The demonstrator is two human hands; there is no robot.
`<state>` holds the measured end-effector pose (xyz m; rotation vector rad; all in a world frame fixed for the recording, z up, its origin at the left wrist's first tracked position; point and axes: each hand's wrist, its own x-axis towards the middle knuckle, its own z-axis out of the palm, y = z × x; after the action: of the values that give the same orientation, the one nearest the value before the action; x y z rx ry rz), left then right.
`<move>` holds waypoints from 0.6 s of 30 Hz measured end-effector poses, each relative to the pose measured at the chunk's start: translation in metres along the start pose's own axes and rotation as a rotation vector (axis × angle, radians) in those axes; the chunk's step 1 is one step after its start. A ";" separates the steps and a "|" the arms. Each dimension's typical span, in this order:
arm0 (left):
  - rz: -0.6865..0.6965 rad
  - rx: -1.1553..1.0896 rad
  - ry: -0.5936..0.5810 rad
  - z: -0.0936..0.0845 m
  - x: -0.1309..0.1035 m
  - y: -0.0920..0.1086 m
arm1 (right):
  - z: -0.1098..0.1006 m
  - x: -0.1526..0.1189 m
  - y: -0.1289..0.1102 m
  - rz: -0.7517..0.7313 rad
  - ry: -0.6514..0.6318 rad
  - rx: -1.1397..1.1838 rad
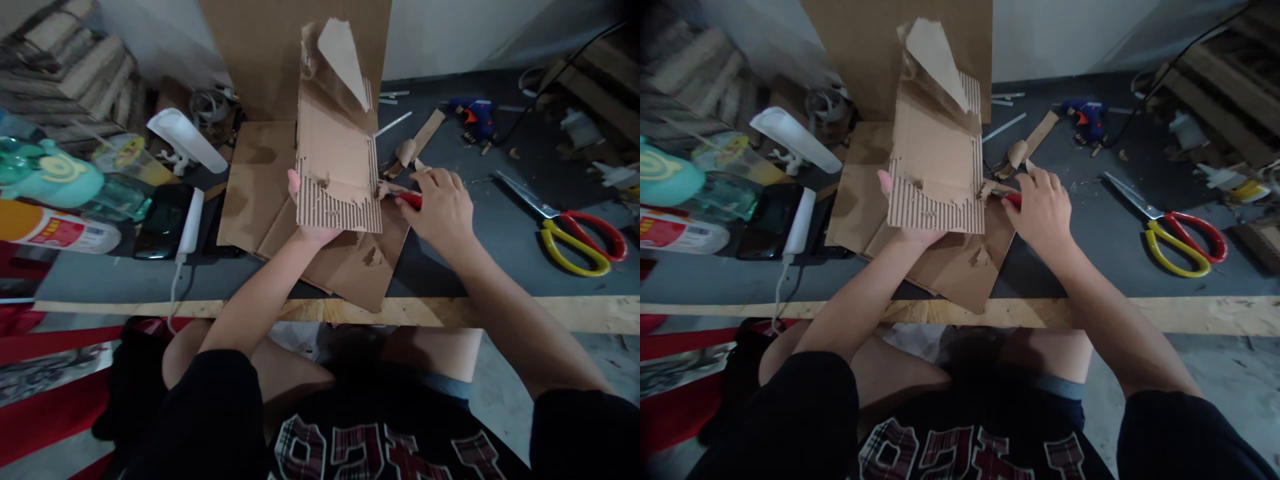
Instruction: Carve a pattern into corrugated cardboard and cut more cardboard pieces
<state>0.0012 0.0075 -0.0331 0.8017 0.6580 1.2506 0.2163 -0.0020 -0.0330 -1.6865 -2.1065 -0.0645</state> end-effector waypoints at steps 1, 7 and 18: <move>0.008 -0.011 -0.007 0.000 0.000 0.001 | 0.000 0.001 0.003 0.055 -0.059 -0.053; 0.077 -0.072 -0.062 0.003 -0.002 0.002 | 0.000 0.006 0.007 0.157 -0.199 -0.094; 0.074 -0.097 -0.040 0.000 0.001 0.000 | -0.006 -0.004 -0.005 -0.219 0.029 0.244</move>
<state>0.0008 0.0087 -0.0330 0.7743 0.5356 1.3202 0.2139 -0.0088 -0.0280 -1.3050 -2.1704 0.0980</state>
